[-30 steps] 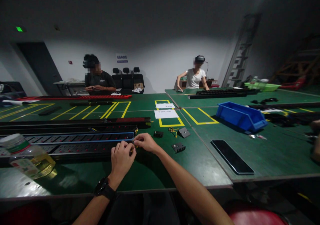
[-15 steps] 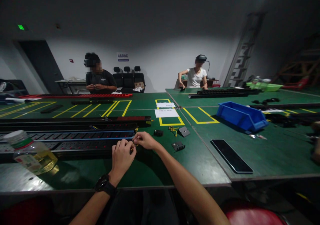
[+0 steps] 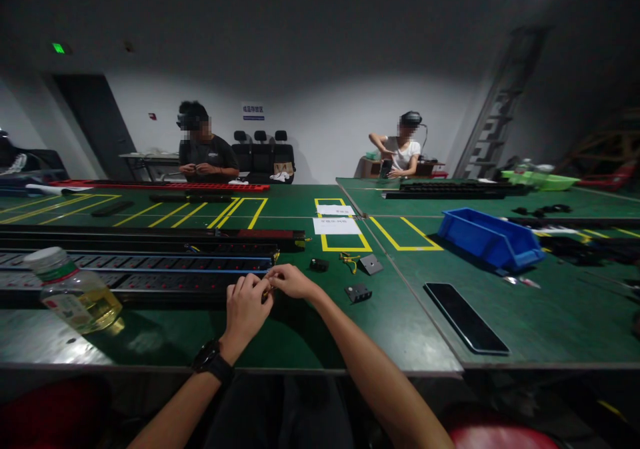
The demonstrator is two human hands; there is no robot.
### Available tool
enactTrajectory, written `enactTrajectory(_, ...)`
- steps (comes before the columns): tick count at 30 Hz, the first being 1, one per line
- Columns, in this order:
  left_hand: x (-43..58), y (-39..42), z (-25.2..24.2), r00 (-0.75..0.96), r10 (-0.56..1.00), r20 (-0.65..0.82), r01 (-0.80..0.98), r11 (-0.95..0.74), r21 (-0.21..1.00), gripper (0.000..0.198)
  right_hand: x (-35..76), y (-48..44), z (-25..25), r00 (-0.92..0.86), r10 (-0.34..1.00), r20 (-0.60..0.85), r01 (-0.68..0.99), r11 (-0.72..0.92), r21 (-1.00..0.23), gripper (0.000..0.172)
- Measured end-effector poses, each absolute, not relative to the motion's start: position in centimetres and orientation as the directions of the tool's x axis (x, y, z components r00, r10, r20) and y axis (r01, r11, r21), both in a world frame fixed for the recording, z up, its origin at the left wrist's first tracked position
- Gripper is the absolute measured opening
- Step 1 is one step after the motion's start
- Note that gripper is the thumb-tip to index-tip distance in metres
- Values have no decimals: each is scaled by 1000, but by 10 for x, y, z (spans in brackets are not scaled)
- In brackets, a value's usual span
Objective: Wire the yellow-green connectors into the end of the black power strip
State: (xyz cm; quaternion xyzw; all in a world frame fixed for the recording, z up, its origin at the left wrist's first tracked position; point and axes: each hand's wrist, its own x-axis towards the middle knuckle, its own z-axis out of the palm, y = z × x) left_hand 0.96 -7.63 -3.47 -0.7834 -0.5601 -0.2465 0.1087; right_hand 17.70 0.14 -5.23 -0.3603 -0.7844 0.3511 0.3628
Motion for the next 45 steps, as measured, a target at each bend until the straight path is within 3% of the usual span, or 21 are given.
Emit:
enactTrajectory(6,10,-76,-35,249,828,503,934,-343,102,15,180,1,-50,-416,847,331,383,494,-781,32)
enactTrajectory(14,11,-77,-34,251,822,512,933,-346,99,13,182,-5,-48,-400,850,343,449,508,-735,32)
enactTrajectory(30,10,-78,-33,254,824,507,934,-346,93,17,180,-6,-48,-476,808,347,428,557,-712,44)
enactTrajectory(45,11,-77,-35,249,818,519,937,-339,83,15,183,1,-59,-413,831,374,480,547,-686,39)
